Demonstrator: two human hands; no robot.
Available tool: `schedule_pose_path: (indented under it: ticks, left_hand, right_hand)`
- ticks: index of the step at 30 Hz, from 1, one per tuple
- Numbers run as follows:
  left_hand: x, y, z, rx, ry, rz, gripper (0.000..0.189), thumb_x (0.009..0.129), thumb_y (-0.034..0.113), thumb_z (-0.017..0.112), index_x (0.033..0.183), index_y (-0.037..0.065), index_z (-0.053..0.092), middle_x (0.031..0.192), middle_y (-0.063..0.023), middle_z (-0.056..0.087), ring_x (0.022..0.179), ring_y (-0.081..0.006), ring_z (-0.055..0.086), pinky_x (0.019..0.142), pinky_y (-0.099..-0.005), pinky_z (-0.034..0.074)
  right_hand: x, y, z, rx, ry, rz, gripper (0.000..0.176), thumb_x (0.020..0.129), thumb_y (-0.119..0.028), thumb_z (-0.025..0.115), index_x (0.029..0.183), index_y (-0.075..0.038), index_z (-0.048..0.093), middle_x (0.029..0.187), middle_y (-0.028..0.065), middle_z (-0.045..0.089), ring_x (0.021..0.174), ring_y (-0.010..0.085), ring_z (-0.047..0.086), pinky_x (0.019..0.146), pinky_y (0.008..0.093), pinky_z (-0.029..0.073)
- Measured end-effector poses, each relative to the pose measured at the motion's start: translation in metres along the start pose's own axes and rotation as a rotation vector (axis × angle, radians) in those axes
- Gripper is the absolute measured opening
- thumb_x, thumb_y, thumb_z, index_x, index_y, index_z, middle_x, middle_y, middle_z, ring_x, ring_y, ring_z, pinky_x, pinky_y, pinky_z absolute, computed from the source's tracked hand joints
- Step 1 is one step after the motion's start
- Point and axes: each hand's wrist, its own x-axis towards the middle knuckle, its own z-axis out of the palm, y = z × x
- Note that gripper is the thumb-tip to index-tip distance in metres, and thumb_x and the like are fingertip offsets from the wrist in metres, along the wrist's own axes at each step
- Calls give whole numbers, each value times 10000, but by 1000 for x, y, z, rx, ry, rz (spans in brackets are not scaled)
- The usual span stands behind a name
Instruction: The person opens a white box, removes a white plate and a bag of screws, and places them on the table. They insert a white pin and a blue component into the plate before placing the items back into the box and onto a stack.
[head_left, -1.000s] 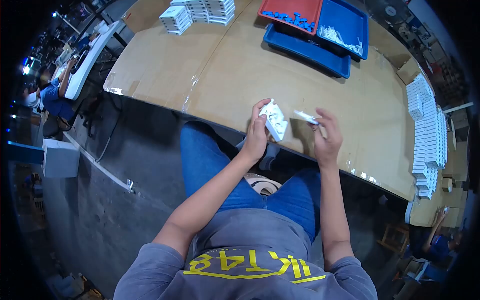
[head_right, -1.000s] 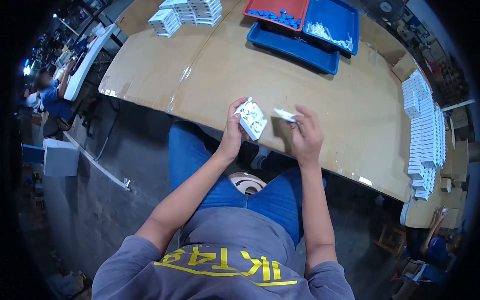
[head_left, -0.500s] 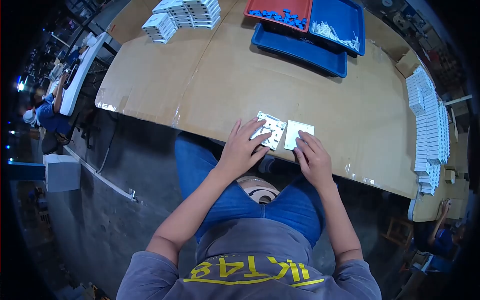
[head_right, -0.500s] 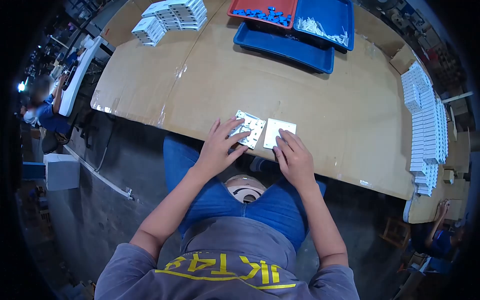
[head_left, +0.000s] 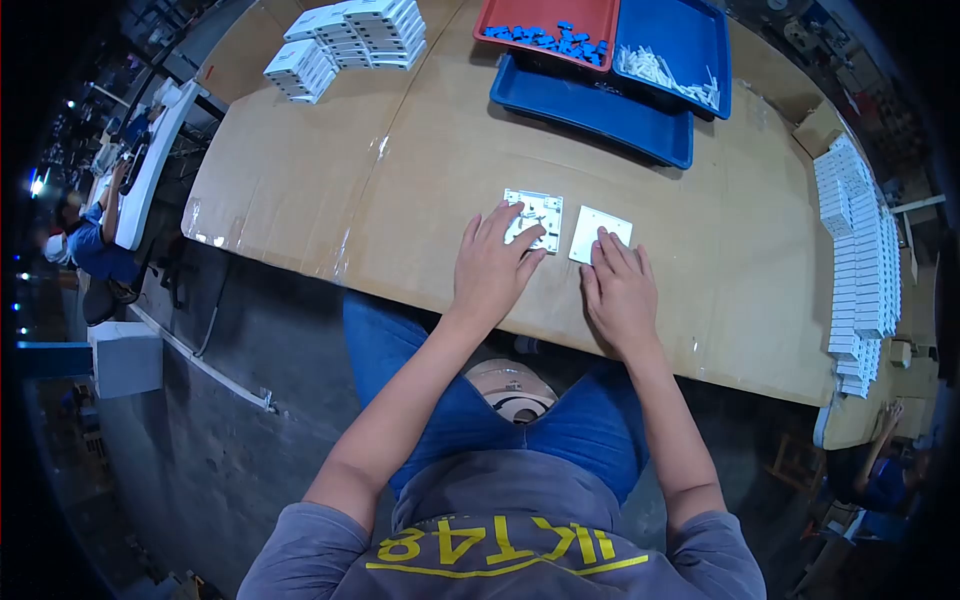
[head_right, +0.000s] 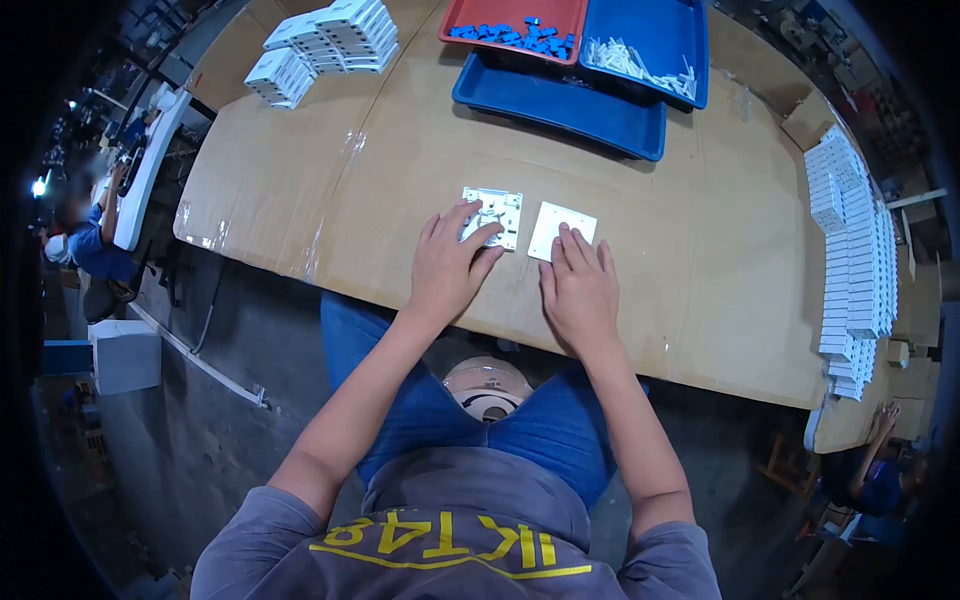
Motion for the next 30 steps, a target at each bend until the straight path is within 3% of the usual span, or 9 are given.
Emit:
schedule_pose_path:
  ticks: [4,7,14,19,22,25,26,30]
  left_hand:
    - [2,1,3,11,-30,-3,297,942,255,724,1220,148,727,1453,-133,567,1433,-348,480,1187,-577,354]
    - [6,-2,5,-1,-53,8,322,953,258,709,1254,146,708,1498,-140,527,1481,-347,427,1218,-586,311]
    - [2,-1,0,-99,-20,20,470,932,254,735,1380,146,646,1566,-167,467,1519,-408,364,1239,-629,249]
    - [-1,1,-6,-181,37,19,593,895,237,758,1452,124,590,1574,-181,456,1513,-425,368,1241,-612,259]
    - [-1,1,-7,-202,47,35,584,878,202,760,1428,94,599,1541,-180,487,1488,-419,406,1232,-583,301]
    - [-1,-1,-7,-221,59,24,544,872,188,762,1388,77,625,1499,-182,523,1468,-418,432,1223,-577,323]
    - [-1,-2,-7,-206,58,32,524,902,220,738,1394,87,617,1467,-186,535,1458,-417,441,1214,-585,338]
    - [0,-3,-6,-224,62,11,497,901,207,737,1366,66,632,1434,-181,552,1447,-411,452,1210,-562,357]
  right_hand:
    - [8,4,-6,-31,-22,-15,289,991,-223,639,1157,-15,753,1354,139,679,1277,288,622,1180,561,371]
    - [16,9,-19,124,-56,52,257,972,-210,655,1116,-26,762,1284,131,709,1220,297,644,1170,550,384]
    - [24,25,-21,247,30,6,220,948,-179,677,1085,-22,748,1178,118,726,1117,322,660,1085,505,455]
    - [100,59,-32,273,166,89,286,952,-218,695,1153,-20,742,1192,141,722,1119,355,651,1016,472,499]
    - [163,86,-20,161,62,89,478,1012,-410,635,1297,-33,708,1393,201,640,1280,384,591,1092,482,463]
    - [215,104,-3,11,-190,146,715,1037,-627,489,1447,-56,621,1614,239,428,1469,390,442,1191,472,389]
    - [229,107,-3,30,-339,194,858,1020,-749,355,1532,-86,540,1709,228,249,1572,373,280,1268,456,279]
    - [263,117,14,-81,-469,194,916,997,-802,303,1552,-106,519,1713,220,244,1591,355,232,1295,471,213]
